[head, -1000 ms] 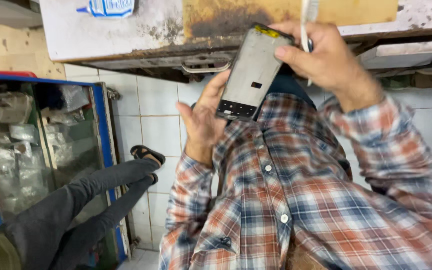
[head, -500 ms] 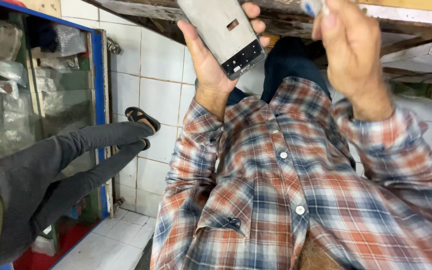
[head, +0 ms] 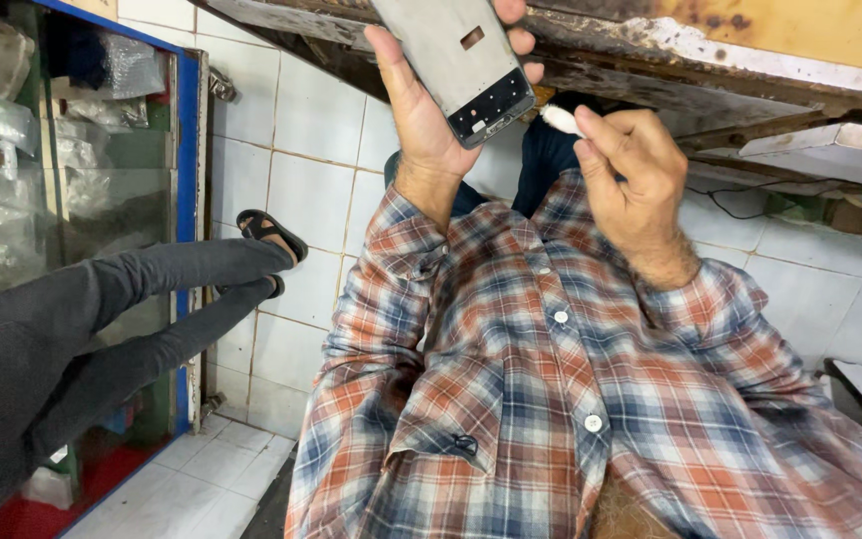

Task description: The person cleans a disassembled smartphone back cover with a toothbrush, then peels protective film from a battery and aligns it with the phone chassis. The person handles the back cover, battery, and phone chassis throughout the process.

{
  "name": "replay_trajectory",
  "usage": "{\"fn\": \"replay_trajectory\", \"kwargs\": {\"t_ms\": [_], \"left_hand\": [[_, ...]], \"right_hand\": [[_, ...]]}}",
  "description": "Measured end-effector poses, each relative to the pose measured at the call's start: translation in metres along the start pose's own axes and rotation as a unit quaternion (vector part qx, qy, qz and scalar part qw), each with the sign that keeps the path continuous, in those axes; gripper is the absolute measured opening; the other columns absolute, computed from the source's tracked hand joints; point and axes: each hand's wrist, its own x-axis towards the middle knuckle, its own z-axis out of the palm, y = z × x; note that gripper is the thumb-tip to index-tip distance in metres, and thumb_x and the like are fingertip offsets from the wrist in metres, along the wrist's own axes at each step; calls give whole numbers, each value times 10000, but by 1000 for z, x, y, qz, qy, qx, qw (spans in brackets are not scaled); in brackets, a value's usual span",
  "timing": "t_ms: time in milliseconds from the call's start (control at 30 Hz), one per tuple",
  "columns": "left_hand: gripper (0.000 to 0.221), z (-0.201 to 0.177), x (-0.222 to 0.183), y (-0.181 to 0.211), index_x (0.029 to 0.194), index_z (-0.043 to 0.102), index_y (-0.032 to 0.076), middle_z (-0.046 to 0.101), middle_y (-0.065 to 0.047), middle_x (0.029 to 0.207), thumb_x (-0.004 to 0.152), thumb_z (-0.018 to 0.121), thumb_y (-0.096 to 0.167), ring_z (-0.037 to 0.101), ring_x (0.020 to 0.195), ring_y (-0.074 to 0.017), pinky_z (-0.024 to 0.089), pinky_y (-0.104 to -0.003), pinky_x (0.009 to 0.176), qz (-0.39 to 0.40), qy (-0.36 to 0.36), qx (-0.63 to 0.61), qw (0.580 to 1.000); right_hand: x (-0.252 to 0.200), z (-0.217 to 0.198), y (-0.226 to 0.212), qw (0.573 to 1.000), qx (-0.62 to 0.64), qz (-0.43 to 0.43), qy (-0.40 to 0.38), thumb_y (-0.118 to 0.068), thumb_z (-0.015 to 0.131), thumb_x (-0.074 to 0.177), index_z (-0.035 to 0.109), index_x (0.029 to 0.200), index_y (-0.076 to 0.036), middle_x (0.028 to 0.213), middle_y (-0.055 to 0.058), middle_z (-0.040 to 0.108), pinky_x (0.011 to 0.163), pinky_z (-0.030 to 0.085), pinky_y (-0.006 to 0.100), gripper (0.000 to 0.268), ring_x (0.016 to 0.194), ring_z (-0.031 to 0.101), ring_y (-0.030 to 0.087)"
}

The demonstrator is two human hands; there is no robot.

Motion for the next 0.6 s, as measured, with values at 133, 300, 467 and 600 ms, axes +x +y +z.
{"fn": "replay_trajectory", "kwargs": {"t_ms": [133,300,467,600], "left_hand": [[956,3,-2,-2,1383,542,-19,678,-204,1232,1020,242,812,725,1056,-289,648,-470,874,3,10,25,1000],[984,13,-2,-3,1366,558,-24,679,-182,1243,1000,247,835,724,1064,-271,643,-450,887,18,-25,21,999],[1033,25,-3,4,1346,583,-21,677,-143,1248,957,240,872,713,1087,-240,627,-406,927,25,-80,33,996],[1014,22,-1,5,1346,579,-15,676,-149,1250,958,238,858,710,1106,-249,627,-418,949,45,-66,70,994]], "right_hand": [[-4,14,4,993,106,55,21,-17,712,1115,678,1380,-27,986,91,638,661,467,250,268,762,580,127],[10,30,15,845,465,264,20,-100,680,1079,629,1256,28,894,42,629,516,358,210,225,605,468,40],[21,33,11,877,444,185,-9,-162,577,1114,567,1277,4,1021,97,644,512,356,186,233,616,481,33],[16,29,3,931,355,84,-7,-254,449,1169,446,1492,-41,1152,73,544,669,390,173,387,832,466,25]]}}
